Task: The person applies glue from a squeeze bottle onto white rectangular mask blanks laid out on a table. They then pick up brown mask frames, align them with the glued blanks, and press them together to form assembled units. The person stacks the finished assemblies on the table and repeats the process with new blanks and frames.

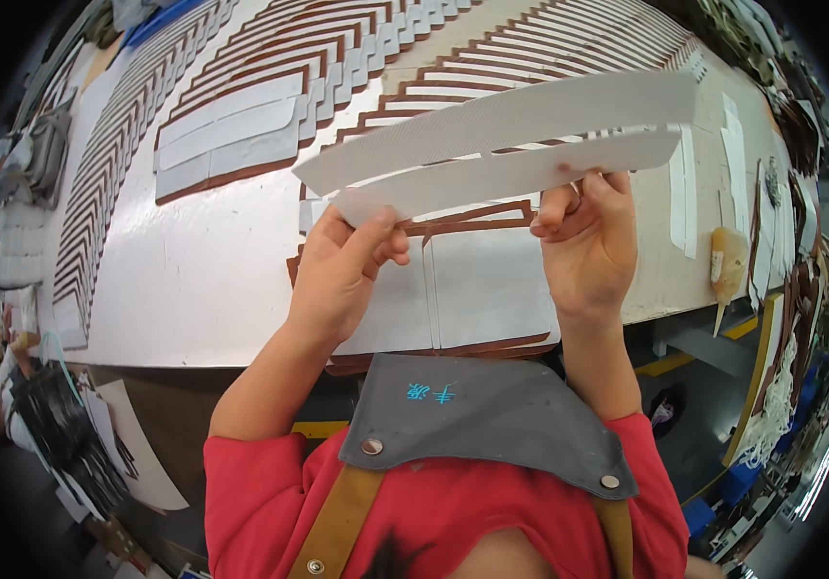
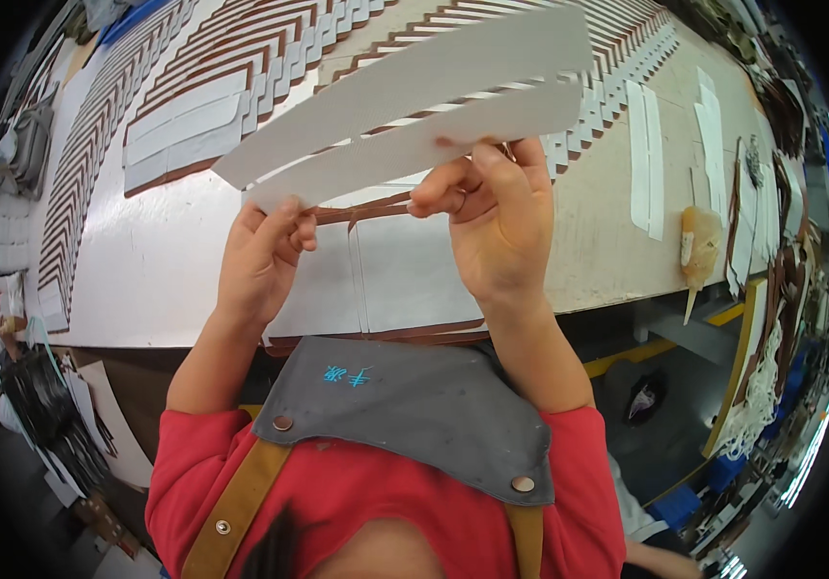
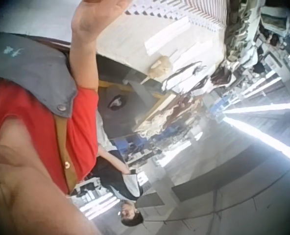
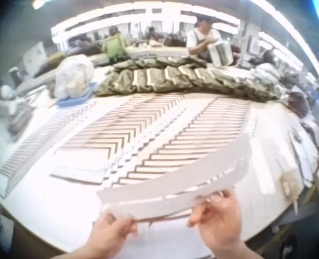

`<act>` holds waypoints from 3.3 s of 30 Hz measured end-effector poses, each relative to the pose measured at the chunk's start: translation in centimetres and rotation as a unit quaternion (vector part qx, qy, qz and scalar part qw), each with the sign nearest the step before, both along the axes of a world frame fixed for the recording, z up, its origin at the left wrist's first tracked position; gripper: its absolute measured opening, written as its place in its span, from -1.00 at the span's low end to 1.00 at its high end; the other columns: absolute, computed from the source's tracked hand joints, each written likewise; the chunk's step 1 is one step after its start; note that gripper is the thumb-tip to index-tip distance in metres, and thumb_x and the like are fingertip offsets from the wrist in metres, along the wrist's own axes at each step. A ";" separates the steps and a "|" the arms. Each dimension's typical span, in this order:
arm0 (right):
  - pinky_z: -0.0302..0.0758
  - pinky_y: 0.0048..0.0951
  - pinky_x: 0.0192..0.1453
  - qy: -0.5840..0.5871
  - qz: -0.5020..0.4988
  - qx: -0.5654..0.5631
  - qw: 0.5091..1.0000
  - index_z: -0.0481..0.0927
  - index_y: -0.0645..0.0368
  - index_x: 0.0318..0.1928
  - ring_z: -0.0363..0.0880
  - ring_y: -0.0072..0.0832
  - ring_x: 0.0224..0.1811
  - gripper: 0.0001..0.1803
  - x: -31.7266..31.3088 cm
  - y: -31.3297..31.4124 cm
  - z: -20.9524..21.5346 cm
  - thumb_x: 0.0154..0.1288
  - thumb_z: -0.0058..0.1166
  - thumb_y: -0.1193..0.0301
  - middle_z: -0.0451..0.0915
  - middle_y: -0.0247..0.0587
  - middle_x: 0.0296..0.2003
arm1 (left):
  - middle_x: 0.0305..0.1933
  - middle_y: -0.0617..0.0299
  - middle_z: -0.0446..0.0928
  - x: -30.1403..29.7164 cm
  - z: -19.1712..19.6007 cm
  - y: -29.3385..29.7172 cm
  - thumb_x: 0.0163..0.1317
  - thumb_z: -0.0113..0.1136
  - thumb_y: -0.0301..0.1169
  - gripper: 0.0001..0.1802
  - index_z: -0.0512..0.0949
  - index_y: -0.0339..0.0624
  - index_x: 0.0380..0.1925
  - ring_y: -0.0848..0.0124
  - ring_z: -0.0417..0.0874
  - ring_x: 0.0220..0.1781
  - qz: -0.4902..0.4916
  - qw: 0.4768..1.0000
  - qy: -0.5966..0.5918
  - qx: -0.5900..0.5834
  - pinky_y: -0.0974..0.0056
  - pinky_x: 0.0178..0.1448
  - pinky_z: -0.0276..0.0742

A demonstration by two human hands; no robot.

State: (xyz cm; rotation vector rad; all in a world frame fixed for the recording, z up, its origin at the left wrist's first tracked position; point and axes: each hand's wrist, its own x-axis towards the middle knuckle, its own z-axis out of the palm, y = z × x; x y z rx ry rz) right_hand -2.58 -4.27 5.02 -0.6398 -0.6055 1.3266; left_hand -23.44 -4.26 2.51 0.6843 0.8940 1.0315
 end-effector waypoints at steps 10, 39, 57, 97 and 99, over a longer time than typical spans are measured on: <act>0.51 -0.47 -0.46 -0.226 -0.049 -0.095 0.968 0.10 0.25 0.11 0.49 -0.54 -0.52 -0.54 2.4 -3.3 -2.1 0.25 -0.09 0.67 0.44 -0.17 -0.33 | -0.24 0.14 0.44 -2.9 -0.4 -4.7 0.20 0.07 -0.63 -0.67 0.27 -0.28 -0.05 0.44 0.51 -0.35 0.085 0.974 0.180 0.104 0.30 -0.25 0.46; 0.18 -0.65 -0.47 -0.612 0.056 -0.077 0.785 0.59 0.20 -0.06 0.21 -0.67 -0.54 -0.66 3.5 -7.2 -4.8 0.11 0.07 0.64 0.29 -0.40 -0.54 | -0.48 0.20 0.38 -4.0 -1.0 -7.1 0.10 0.19 -0.60 -0.66 0.53 -0.24 -0.07 0.49 0.36 -0.54 -0.020 0.823 0.544 0.165 0.44 -0.44 0.37; 0.27 -0.60 -0.46 -0.632 0.089 -0.048 0.768 0.49 0.21 0.10 0.25 -0.60 -0.56 -0.55 3.9 -6.6 -3.9 0.14 0.07 0.64 0.29 -0.33 -0.56 | -0.03 0.25 0.49 -4.4 -0.6 -6.3 0.03 0.20 -0.53 -0.70 0.56 -0.12 -0.16 0.24 0.45 -0.08 -0.085 0.592 0.734 0.321 0.19 0.04 0.28; 0.19 -0.31 -0.15 -0.709 0.092 0.223 0.663 0.48 0.09 -0.35 0.29 -0.32 -0.22 -0.85 -1.0 0.4 -5.5 0.02 0.12 0.54 0.38 -0.29 -0.36 | 0.05 0.36 0.48 -0.8 -2.3 -4.6 -0.04 0.09 -0.48 -0.64 0.58 -0.08 -0.16 0.43 0.41 0.09 -0.173 0.594 0.602 0.505 0.18 0.18 0.09; 0.19 -0.32 -0.16 -0.711 0.086 0.230 0.660 0.47 0.09 -0.35 0.29 -0.33 -0.23 -0.84 -1.0 0.4 -5.6 0.01 0.13 0.54 0.37 -0.29 -0.36 | 0.07 0.36 0.47 -0.8 -2.4 -4.6 -0.04 0.10 -0.47 -0.64 0.58 -0.07 -0.16 0.43 0.41 0.10 -0.169 0.596 0.601 0.505 0.18 0.20 0.08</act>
